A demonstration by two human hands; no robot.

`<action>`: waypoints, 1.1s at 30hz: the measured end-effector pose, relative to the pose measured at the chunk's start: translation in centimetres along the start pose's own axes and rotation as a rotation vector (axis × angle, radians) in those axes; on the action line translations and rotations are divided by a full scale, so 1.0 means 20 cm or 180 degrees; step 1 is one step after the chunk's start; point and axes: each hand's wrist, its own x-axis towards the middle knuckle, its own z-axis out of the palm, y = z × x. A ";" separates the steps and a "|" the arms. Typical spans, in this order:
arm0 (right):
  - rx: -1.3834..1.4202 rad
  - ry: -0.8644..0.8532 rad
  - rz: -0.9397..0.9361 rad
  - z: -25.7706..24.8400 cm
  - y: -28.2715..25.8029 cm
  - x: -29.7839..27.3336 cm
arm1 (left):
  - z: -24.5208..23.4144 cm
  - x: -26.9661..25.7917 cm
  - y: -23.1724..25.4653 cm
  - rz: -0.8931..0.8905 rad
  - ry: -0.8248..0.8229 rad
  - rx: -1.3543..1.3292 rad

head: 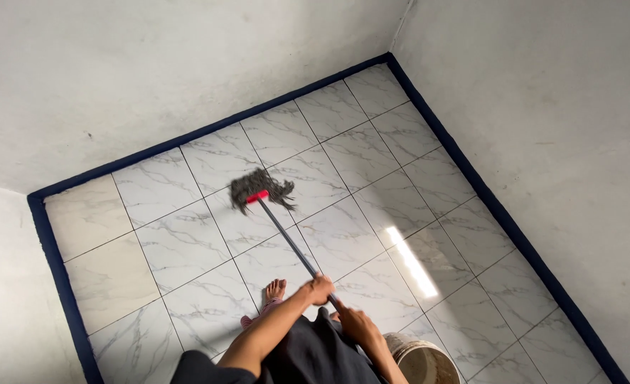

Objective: Mopping a tiled floor area using a string mop and a bucket.

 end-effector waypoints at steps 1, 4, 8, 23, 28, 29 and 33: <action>0.0043 0.0163 -0.0050 0.04 0.01 0.10 | -0.05 -0.03 -0.04 -0.0252 -0.0069 -0.0118; 0.0087 0.0283 -0.0088 0.02 0.02 0.10 | -0.12 -0.03 -0.06 -0.0387 -0.0214 -0.0073; 0.0056 -0.0044 0.0279 -0.15 -0.02 -0.33 | -0.16 0.00 0.19 0.0212 -0.0634 -0.0011; 0.0323 -0.0321 0.0876 0.07 0.02 -0.16 | 0.02 0.01 0.13 0.0204 -0.0696 -0.0114; 0.0178 -0.0397 0.0592 0.05 0.12 -0.25 | -0.05 0.02 0.22 0.0397 -0.0808 -0.0254; 0.0113 -0.0426 0.0622 0.08 0.20 -0.26 | -0.09 0.00 0.27 0.0691 -0.0737 -0.0359; -0.0539 -0.0582 0.1452 0.49 0.68 -0.08 | 0.07 0.13 0.53 0.1228 -0.0634 -0.0361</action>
